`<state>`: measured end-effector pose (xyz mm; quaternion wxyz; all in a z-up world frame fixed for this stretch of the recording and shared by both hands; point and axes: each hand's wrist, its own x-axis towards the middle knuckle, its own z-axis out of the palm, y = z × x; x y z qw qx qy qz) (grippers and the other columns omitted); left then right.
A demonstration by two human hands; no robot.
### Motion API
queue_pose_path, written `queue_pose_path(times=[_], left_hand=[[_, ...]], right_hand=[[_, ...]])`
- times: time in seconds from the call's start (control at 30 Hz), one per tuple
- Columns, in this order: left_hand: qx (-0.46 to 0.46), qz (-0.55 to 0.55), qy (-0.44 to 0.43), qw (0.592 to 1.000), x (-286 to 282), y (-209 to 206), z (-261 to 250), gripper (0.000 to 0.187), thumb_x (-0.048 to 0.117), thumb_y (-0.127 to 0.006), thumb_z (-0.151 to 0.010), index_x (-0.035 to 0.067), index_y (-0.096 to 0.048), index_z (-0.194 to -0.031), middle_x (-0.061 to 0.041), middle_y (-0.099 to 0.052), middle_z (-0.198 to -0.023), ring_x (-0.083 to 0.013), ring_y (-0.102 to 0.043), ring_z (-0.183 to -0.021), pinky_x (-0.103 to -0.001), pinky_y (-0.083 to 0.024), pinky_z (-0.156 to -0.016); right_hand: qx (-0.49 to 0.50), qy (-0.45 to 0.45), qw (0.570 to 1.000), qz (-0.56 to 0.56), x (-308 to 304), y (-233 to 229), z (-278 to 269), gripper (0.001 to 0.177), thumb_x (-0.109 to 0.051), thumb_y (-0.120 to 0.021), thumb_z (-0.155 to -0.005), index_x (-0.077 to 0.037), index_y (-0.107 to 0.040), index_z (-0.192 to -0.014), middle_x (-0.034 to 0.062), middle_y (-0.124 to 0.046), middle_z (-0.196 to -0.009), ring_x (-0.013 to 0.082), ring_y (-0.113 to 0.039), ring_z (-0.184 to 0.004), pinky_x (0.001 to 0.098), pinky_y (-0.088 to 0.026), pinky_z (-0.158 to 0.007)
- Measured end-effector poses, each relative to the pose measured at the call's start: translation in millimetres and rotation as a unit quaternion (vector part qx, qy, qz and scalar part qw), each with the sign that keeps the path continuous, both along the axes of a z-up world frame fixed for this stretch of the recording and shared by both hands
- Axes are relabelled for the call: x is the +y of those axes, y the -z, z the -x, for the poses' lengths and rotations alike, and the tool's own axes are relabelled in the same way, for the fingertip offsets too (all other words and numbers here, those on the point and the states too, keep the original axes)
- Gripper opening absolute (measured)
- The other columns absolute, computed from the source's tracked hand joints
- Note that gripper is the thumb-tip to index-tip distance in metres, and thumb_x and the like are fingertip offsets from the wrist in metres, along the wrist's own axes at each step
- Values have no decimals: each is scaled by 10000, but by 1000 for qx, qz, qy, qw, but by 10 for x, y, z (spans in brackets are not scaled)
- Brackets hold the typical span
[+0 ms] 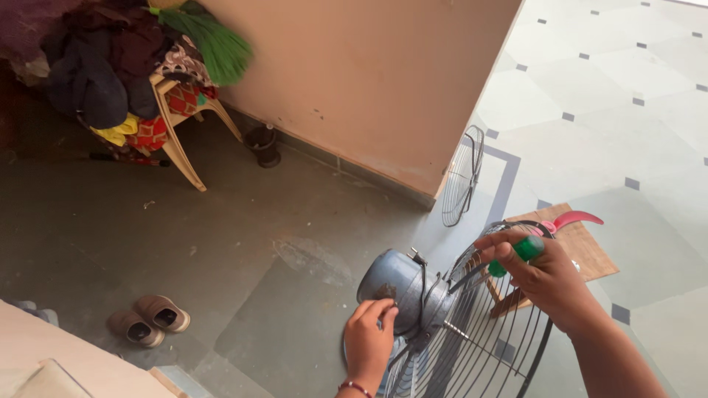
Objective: The person uses a green-handled screwdriver to remove the central nut and washers from the motor shaft of a standing electric fan. They place the removed parts on a nearby wooden stool and continue unscrewing components from the fan's central hub.
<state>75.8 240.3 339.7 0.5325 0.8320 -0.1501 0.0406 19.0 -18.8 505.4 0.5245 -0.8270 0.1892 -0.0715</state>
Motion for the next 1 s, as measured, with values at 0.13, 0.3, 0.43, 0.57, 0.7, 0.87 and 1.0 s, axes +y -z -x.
queue_pose_path(times=[0.13, 0.3, 0.43, 0.57, 0.7, 0.87, 1.0], left_hand=[[-104, -30, 9, 994, 12, -77, -88, 69, 135, -792, -801, 101, -796, -861, -46, -746, -841, -275, -705, -786, -377, -555, -694], [-54, -67, 3, 996, 30, -184, -142, 47, 173, -792, -788, 129, -787, -802, -18, -747, -819, -256, -699, -797, -375, -554, -699], [67, -108, -41, 991, -67, -117, -156, 96, 243, -802, -777, 147, -799, -774, 2, -760, -823, -223, -681, -916, -376, -547, -803], [57, 7, -169, 984, -128, 215, -286, 366, 346, -857, -775, 86, -719, -993, -81, -712, -1047, -250, -604, -1079, -404, -514, -927], [602, 459, -53, 651, -57, 699, -510, 694, 570, -735, -803, 102, -624, -1303, -115, -643, -1291, -309, -572, -1200, -470, -474, -944], [572, 418, 89, 700, 22, 1114, -310, 823, 385, -914, -635, 241, -534, -1351, 4, -601, -1361, -213, -559, -1249, -439, -416, -1024], [565, 424, 108, 700, 15, 1156, -287, 854, 354, -940, -668, 202, -488, -1377, -5, -586, -1390, -225, -541, -1287, -452, -415, -1052]], right_hand=[[17, 7, 1000, -16, 30, -23, -39, 402, -420, -605, -979, -91, -781, -1131, 84, -783, -939, 153, -607, -809, 307, -481, -655], [48, 4, 996, -77, 87, -99, -66, 464, -452, -609, -995, -74, -793, -1190, 114, -813, -1007, 176, -707, -856, 417, -621, -526], [42, -9, 997, -62, 131, -175, -70, 508, -528, -598, -936, -86, -761, -1127, 92, -792, -1002, 153, -728, -894, 351, -614, -562], [49, -12, 998, -36, 199, -227, -54, 522, -541, -588, -941, -89, -769, -1129, 114, -802, -1006, 173, -724, -909, 328, -600, -568], [58, 18, 996, -73, 169, -226, -26, 484, -463, -594, -889, -72, -765, -1118, 126, -790, -1023, 184, -742, -948, 364, -646, -511], [28, 11, 993, -110, 36, -179, -6, 444, -417, -596, -913, -52, -754, -1110, 141, -771, -1024, 212, -736, -958, 388, -640, -579], [7, -1, 998, -64, -17, -121, 21, 442, -415, -596, -947, -36, -758, -1107, 146, -763, -1016, 199, -721, -1027, 368, -660, -681]])
